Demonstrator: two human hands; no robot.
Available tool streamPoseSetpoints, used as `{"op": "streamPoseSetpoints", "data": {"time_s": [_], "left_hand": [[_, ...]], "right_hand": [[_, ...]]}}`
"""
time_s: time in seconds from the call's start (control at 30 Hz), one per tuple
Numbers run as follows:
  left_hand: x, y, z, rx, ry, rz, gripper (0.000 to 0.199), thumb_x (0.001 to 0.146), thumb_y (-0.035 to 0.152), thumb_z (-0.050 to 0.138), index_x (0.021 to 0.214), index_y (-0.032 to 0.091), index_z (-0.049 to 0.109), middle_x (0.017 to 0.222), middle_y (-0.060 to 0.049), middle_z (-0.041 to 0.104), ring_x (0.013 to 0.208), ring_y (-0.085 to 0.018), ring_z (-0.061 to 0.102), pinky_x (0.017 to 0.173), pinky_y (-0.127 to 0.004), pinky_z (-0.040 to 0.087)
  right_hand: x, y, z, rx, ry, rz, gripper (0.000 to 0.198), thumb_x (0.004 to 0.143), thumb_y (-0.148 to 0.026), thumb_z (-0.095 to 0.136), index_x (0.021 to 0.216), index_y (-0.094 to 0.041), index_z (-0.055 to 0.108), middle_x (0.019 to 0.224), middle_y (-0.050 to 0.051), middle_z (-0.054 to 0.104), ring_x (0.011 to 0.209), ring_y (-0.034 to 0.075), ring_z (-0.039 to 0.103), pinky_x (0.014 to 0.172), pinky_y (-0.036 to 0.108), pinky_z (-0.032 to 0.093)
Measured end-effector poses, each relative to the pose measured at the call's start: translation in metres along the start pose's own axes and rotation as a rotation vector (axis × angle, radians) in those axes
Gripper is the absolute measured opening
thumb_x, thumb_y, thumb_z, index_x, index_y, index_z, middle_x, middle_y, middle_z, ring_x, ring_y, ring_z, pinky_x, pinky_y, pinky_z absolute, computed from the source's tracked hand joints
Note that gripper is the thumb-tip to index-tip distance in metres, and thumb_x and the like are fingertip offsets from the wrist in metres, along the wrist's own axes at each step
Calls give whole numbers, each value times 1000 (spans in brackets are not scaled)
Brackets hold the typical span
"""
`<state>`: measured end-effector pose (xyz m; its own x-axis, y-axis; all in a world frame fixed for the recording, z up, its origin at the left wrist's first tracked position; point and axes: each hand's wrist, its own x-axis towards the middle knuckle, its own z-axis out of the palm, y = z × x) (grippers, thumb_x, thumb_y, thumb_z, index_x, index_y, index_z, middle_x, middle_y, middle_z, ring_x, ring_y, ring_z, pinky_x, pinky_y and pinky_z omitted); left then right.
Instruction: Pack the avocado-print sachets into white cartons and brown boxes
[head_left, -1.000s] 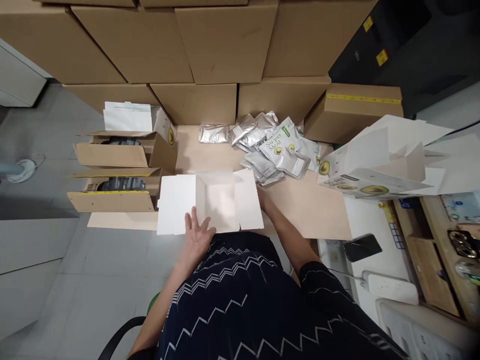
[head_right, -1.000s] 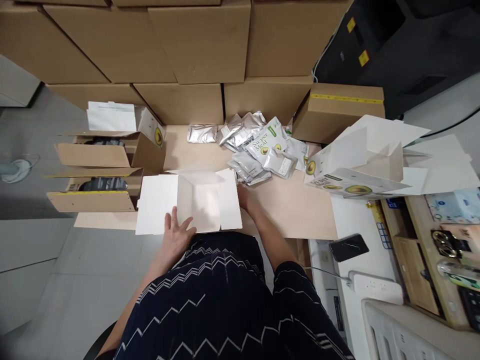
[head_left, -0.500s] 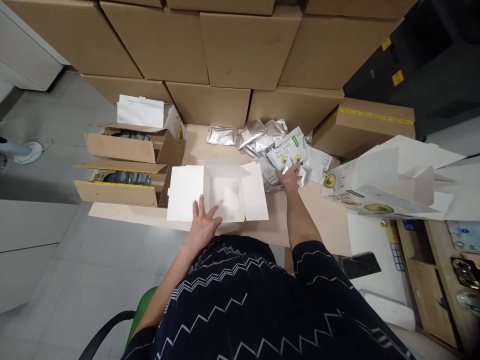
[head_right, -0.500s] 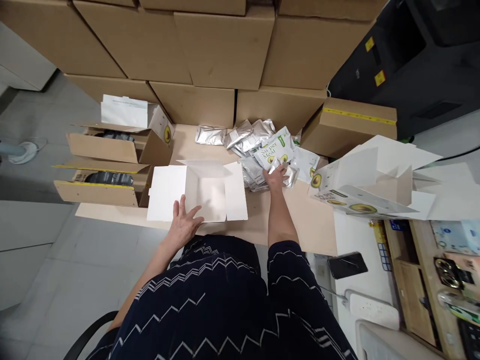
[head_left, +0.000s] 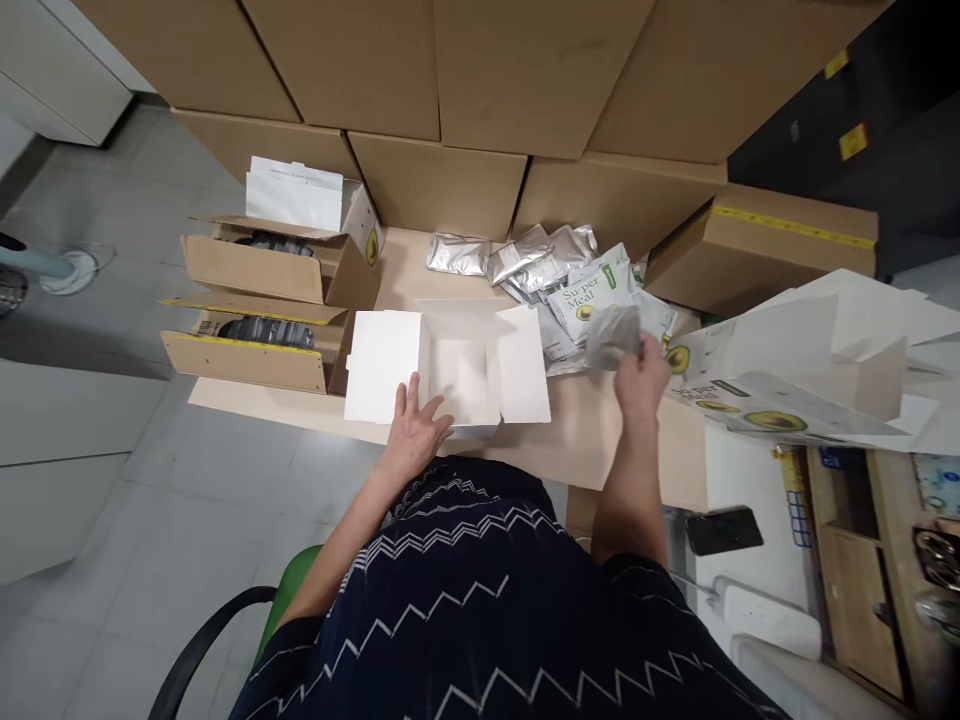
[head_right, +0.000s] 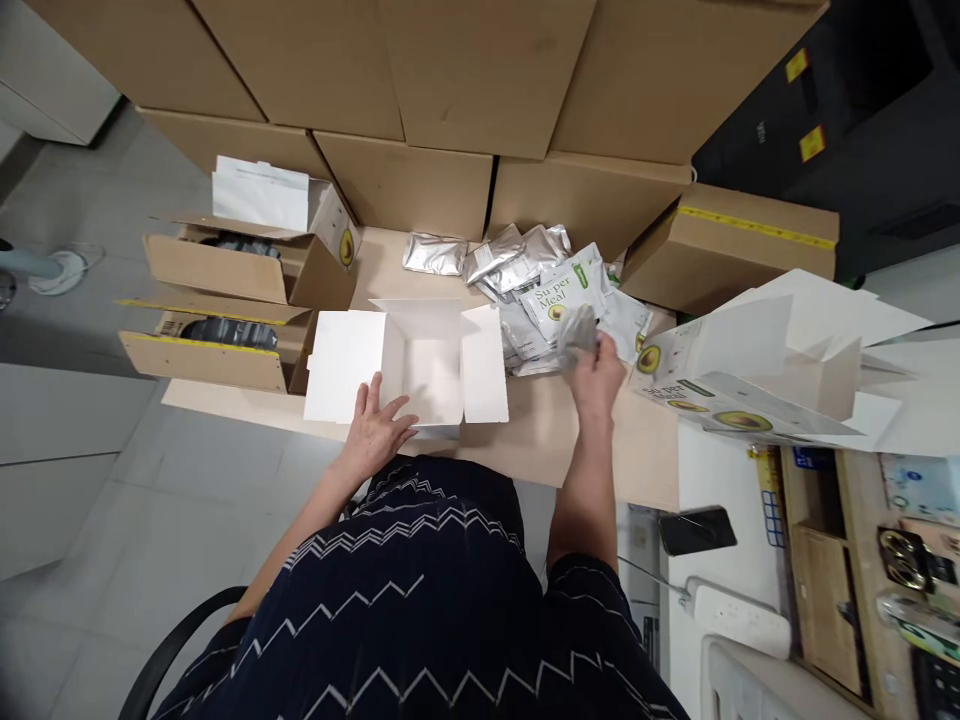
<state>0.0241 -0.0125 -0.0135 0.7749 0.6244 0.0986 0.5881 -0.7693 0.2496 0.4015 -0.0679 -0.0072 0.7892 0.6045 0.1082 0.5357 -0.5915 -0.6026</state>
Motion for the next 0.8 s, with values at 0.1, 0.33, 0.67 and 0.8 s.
{"op": "streamPoseSetpoints", "data": {"time_s": [0.1,0.33,0.67,0.8], "left_hand": [[0,0,-1,-20,-8,-7,10,89,24,67,97,24,73,128,-10,66,153,-46,14,115,-77,23],[-7,-2,0,42,33,-119,23,88,43,69,98,22,71,139,-13,59,152,-48,16,117,-76,19],[-17,1,10,-32,112,-233,40,91,54,61,105,17,60,125,-18,63,146,-38,38,122,-61,27],[-16,3,11,-38,143,-249,44,92,53,60,113,15,56,121,-20,64,144,-37,41,121,-61,29]], "right_hand": [[-13,-26,-41,297,218,-193,40,91,-34,42,121,-23,65,103,10,70,97,28,67,83,44,54],[-59,-119,-56,439,-401,-652,31,92,-26,47,116,-27,68,92,1,69,82,19,65,73,35,54],[-72,-161,70,-102,-1293,-788,27,85,-8,43,98,-19,65,93,6,72,76,17,60,66,28,41],[-70,-153,94,-189,-1469,-798,22,83,-8,50,93,-19,66,98,5,73,81,18,62,67,27,42]]}}
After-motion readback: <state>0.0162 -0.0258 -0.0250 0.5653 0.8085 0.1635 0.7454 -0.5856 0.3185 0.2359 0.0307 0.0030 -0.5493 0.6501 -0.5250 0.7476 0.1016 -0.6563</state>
